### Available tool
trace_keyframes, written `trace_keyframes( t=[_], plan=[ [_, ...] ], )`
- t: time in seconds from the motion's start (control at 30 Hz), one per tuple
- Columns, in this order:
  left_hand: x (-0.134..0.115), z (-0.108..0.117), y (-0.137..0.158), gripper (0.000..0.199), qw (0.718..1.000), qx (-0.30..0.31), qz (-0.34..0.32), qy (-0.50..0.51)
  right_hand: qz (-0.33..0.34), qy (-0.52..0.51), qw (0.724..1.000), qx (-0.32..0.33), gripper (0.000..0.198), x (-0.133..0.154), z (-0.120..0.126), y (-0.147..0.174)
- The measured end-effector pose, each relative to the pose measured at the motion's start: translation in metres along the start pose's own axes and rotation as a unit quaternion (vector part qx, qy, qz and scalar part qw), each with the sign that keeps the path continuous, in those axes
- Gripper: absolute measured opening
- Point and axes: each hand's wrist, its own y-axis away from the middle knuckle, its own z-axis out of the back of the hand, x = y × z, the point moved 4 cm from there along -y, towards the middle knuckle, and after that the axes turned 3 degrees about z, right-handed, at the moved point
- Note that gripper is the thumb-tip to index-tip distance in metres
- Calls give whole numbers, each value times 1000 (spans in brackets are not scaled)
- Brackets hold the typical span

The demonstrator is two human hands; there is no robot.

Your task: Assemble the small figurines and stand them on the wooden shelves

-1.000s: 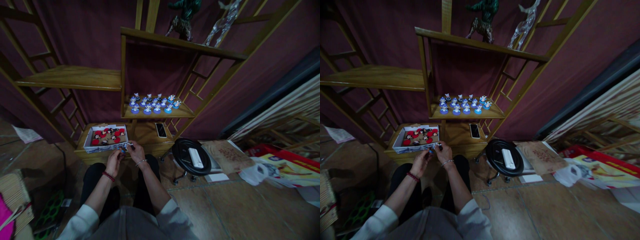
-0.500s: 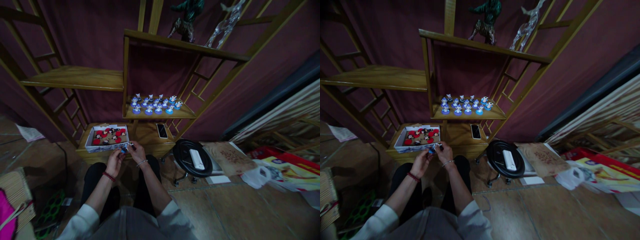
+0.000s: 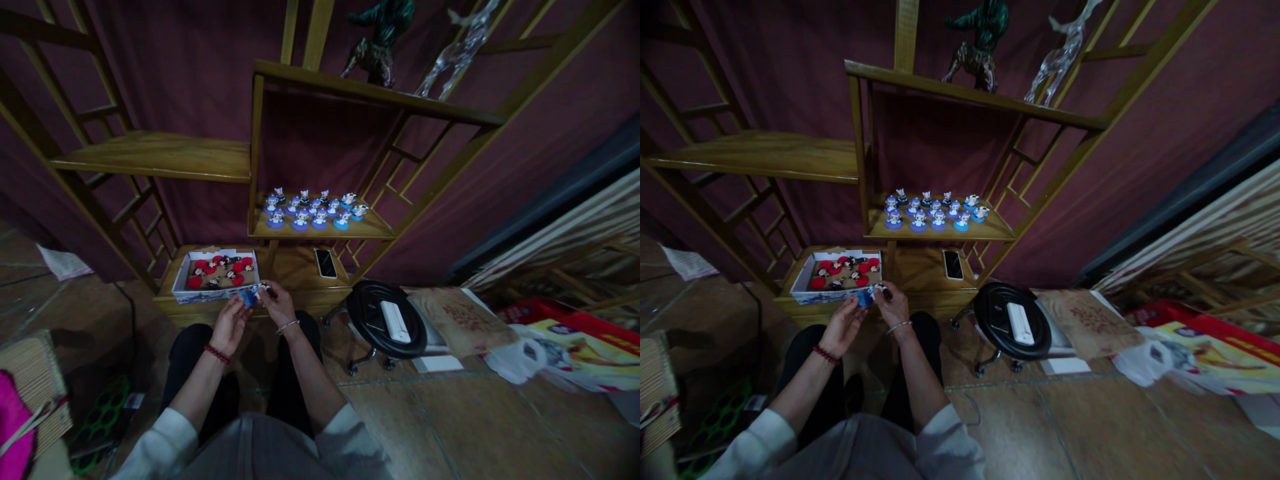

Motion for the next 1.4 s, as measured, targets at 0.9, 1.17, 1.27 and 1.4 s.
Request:
trace_keyframes(
  t=[0.9,1.17,1.27,1.4],
  plan=[
    [-1,-3,4,33,998,42,-27,-25,-4,-79,997,-4,32,12,3,0],
    [-2,-6,6,36,998,60,-31,-18,-9,-90,996,-10,32,7,2,0],
    [-2,-5,6,37,997,64,-32,-20,-10,-87,996,-11,32,6,2,-1],
    [-1,-3,6,38,997,71,-31,-22,-7,-97,995,-14,31,4,2,-1]
  ],
)
